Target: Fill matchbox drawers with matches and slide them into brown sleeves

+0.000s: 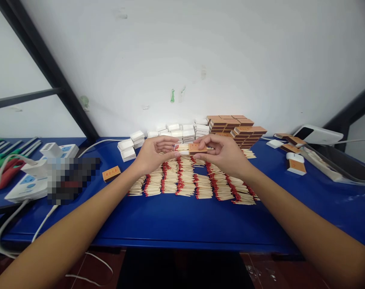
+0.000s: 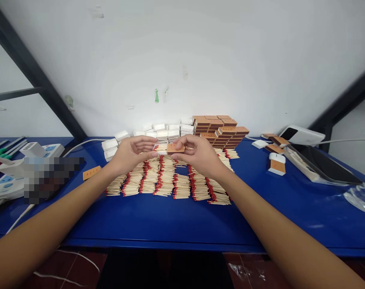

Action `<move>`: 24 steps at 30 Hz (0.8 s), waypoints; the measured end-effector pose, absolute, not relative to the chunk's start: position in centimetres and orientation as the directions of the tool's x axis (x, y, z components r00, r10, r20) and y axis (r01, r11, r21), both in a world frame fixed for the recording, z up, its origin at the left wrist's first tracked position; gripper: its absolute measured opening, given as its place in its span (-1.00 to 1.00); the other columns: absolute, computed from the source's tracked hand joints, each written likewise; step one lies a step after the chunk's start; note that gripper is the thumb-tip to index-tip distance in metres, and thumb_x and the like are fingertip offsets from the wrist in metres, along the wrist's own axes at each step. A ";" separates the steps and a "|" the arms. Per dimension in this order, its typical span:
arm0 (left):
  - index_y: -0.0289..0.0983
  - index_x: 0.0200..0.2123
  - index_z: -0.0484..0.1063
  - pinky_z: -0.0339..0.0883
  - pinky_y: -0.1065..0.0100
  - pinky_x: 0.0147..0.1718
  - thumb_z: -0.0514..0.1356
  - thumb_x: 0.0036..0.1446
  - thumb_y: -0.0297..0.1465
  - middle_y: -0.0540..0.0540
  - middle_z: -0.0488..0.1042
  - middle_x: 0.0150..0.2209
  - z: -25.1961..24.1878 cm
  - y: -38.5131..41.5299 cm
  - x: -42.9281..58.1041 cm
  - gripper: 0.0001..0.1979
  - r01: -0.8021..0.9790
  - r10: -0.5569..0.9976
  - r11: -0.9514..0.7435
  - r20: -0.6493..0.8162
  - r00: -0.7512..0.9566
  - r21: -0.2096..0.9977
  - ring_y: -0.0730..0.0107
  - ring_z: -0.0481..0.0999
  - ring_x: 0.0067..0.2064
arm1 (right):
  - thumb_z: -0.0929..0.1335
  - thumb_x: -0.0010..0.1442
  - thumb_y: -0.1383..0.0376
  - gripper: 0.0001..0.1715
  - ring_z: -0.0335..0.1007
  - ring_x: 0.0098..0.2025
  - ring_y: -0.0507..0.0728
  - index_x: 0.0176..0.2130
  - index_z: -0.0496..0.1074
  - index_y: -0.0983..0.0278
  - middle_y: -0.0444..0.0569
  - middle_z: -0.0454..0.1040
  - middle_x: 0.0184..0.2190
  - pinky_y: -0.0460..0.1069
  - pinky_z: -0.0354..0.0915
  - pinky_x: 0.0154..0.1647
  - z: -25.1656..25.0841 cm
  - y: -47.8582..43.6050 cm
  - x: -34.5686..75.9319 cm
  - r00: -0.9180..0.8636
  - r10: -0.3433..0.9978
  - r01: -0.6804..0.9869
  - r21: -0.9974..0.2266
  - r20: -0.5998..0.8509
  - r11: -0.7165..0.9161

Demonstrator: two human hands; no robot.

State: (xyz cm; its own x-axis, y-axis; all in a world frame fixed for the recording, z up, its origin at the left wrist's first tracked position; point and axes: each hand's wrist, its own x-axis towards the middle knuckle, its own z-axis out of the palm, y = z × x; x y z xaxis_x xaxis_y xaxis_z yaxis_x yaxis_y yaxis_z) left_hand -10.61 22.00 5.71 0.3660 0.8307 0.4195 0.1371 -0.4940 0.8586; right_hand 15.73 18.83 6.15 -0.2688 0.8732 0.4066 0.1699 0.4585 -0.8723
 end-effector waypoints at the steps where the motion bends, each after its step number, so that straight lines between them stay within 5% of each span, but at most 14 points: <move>1: -0.23 0.00 0.64 0.65 0.10 0.03 0.57 -0.02 -0.30 -0.17 0.72 -0.07 5.7 22.0 -10.6 -0.52 0.128 0.829 -0.496 0.424 0.366 0.859 0.22 0.72 -0.10 | 0.66 0.06 0.05 -0.55 0.59 0.08 0.29 -0.28 0.47 0.19 0.07 0.60 0.03 0.33 0.53 0.22 6.2 18.8 15.6 -0.264 0.879 0.153 -0.882 0.398 0.445; 4: -0.19 0.03 0.66 0.64 0.11 0.01 0.52 0.09 -0.28 -0.16 0.72 -0.05 6.0 21.7 -10.7 -0.58 0.162 0.799 -0.554 0.467 0.379 0.816 0.23 0.71 -0.09 | 0.67 0.05 0.06 -0.54 0.60 0.10 0.30 -0.23 0.49 0.19 0.08 0.62 0.05 0.35 0.49 0.26 6.2 18.7 15.5 -0.268 0.887 0.125 -0.899 0.376 0.419; 9: -0.06 0.06 0.67 0.56 0.15 0.02 0.30 0.40 -0.29 -0.15 0.64 0.08 6.8 20.8 -10.5 -0.77 0.311 0.622 -0.773 0.561 0.547 0.553 0.23 0.62 0.06 | 0.67 0.04 0.05 -0.52 0.57 0.15 0.31 -0.20 0.51 0.19 0.09 0.61 0.07 0.35 0.47 0.27 6.4 18.6 15.6 -0.278 0.889 0.110 -0.908 0.362 0.405; 16: -0.06 0.12 0.63 0.50 0.07 0.11 0.24 0.46 -0.33 -0.15 0.62 0.07 6.5 20.6 -10.6 -0.75 0.334 0.513 -0.858 0.621 0.593 0.389 0.19 0.61 0.10 | 0.67 0.03 0.02 -0.51 0.58 0.12 0.33 -0.20 0.52 0.19 0.11 0.62 0.06 0.34 0.53 0.17 6.6 18.4 15.6 -0.277 0.894 0.124 -0.909 0.353 0.397; 24: -0.13 0.24 0.53 0.61 0.21 0.00 0.40 0.32 -0.30 -0.14 0.67 0.08 5.9 20.3 -10.0 -0.55 0.336 0.668 -0.742 0.598 0.443 0.580 0.25 0.68 0.01 | 0.61 0.14 -0.04 -0.49 0.52 0.20 0.32 -0.08 0.52 0.18 0.11 0.60 0.09 0.31 0.45 0.27 6.8 18.0 15.0 -0.246 0.885 0.111 -0.896 0.395 0.431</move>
